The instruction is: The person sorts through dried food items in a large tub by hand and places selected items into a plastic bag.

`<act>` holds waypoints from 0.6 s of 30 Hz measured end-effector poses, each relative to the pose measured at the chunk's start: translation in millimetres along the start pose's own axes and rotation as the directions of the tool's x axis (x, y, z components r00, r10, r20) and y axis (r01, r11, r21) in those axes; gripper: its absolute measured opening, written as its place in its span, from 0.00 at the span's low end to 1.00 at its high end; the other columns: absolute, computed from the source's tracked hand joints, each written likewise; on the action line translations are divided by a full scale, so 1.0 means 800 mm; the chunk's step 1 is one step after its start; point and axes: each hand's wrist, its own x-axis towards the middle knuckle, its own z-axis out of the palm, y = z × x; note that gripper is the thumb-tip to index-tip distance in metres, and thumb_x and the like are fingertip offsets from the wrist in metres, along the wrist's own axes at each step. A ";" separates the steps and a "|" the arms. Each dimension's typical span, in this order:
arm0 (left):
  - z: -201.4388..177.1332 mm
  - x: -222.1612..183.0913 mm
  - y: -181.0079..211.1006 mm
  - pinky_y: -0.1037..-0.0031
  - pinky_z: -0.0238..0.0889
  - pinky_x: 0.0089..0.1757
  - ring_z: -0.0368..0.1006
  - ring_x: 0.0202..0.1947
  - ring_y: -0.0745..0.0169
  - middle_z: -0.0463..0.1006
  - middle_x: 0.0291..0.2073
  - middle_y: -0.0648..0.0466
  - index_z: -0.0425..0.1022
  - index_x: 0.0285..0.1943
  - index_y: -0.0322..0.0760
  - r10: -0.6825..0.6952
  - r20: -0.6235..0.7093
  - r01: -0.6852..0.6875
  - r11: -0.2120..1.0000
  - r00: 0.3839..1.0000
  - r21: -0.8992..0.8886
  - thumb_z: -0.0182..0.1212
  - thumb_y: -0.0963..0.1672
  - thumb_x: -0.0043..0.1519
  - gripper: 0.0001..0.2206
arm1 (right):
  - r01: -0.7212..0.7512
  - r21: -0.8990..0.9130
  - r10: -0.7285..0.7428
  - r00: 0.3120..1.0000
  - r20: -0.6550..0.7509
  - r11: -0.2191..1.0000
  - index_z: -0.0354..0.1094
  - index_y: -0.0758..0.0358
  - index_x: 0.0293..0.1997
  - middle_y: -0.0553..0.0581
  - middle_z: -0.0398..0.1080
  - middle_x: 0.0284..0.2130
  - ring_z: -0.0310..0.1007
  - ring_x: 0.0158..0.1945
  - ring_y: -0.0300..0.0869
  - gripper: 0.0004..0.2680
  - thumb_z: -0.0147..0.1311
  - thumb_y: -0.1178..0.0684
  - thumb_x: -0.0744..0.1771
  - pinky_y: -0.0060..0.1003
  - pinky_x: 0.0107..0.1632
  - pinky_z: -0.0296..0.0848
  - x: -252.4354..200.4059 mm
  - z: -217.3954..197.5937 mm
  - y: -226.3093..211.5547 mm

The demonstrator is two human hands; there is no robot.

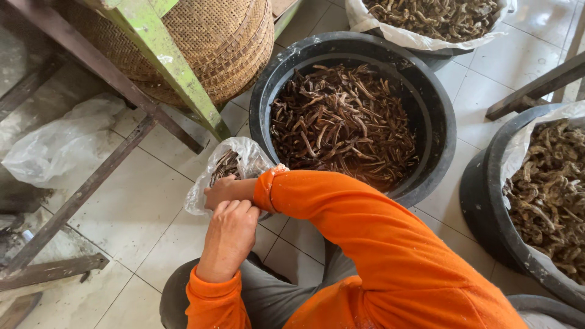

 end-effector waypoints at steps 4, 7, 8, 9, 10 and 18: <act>-0.003 0.001 -0.005 0.61 0.65 0.45 0.73 0.38 0.51 0.75 0.29 0.51 0.77 0.30 0.38 -0.034 0.023 0.034 0.999 0.999 -0.002 0.56 0.37 0.53 0.05 | 0.029 -0.030 -0.028 0.999 0.033 0.999 0.70 0.51 0.56 0.60 0.68 0.53 0.70 0.54 0.61 0.12 0.54 0.48 0.67 0.61 0.50 0.71 -0.005 -0.005 0.002; -0.006 0.006 -0.005 0.60 0.65 0.47 0.74 0.39 0.52 0.77 0.30 0.51 0.79 0.31 0.38 0.019 -0.064 -0.020 1.000 0.998 -0.020 0.57 0.37 0.51 0.06 | 0.051 -0.060 -0.048 0.997 0.062 0.997 0.73 0.56 0.52 0.60 0.72 0.51 0.74 0.51 0.59 0.11 0.55 0.49 0.66 0.58 0.48 0.74 -0.002 -0.015 0.011; -0.007 0.007 -0.003 0.59 0.64 0.48 0.74 0.39 0.52 0.78 0.31 0.51 0.79 0.32 0.37 0.051 -0.116 -0.055 0.998 0.992 -0.025 0.57 0.37 0.50 0.07 | 0.057 -0.070 -0.052 0.996 0.075 0.996 0.74 0.58 0.51 0.60 0.73 0.50 0.75 0.51 0.58 0.11 0.55 0.49 0.66 0.57 0.48 0.75 0.003 -0.020 0.015; -0.007 0.007 -0.001 0.57 0.64 0.50 0.74 0.40 0.52 0.78 0.30 0.51 0.80 0.31 0.38 0.049 -0.091 -0.048 0.999 0.995 0.005 0.57 0.37 0.50 0.07 | 0.066 -0.086 -0.058 0.994 0.089 0.994 0.76 0.59 0.50 0.61 0.75 0.49 0.77 0.50 0.57 0.11 0.55 0.50 0.66 0.57 0.47 0.76 0.008 -0.023 0.020; -0.007 0.007 0.001 0.55 0.64 0.52 0.74 0.40 0.51 0.78 0.30 0.51 0.80 0.30 0.38 0.045 -0.067 -0.043 0.998 0.997 0.036 0.57 0.37 0.49 0.07 | 0.063 -0.084 -0.055 0.994 0.098 0.994 0.77 0.61 0.49 0.61 0.76 0.48 0.78 0.49 0.56 0.11 0.55 0.50 0.66 0.56 0.46 0.77 0.014 -0.023 0.024; 0.000 0.003 0.001 0.60 0.65 0.41 0.74 0.39 0.50 0.79 0.31 0.50 0.80 0.34 0.38 -0.029 0.022 0.029 0.999 0.999 -0.021 0.58 0.36 0.51 0.08 | 0.119 -0.046 -0.110 0.980 0.165 0.992 0.78 0.62 0.43 0.62 0.77 0.43 0.79 0.45 0.56 0.10 0.58 0.51 0.62 0.53 0.45 0.77 0.030 0.010 0.022</act>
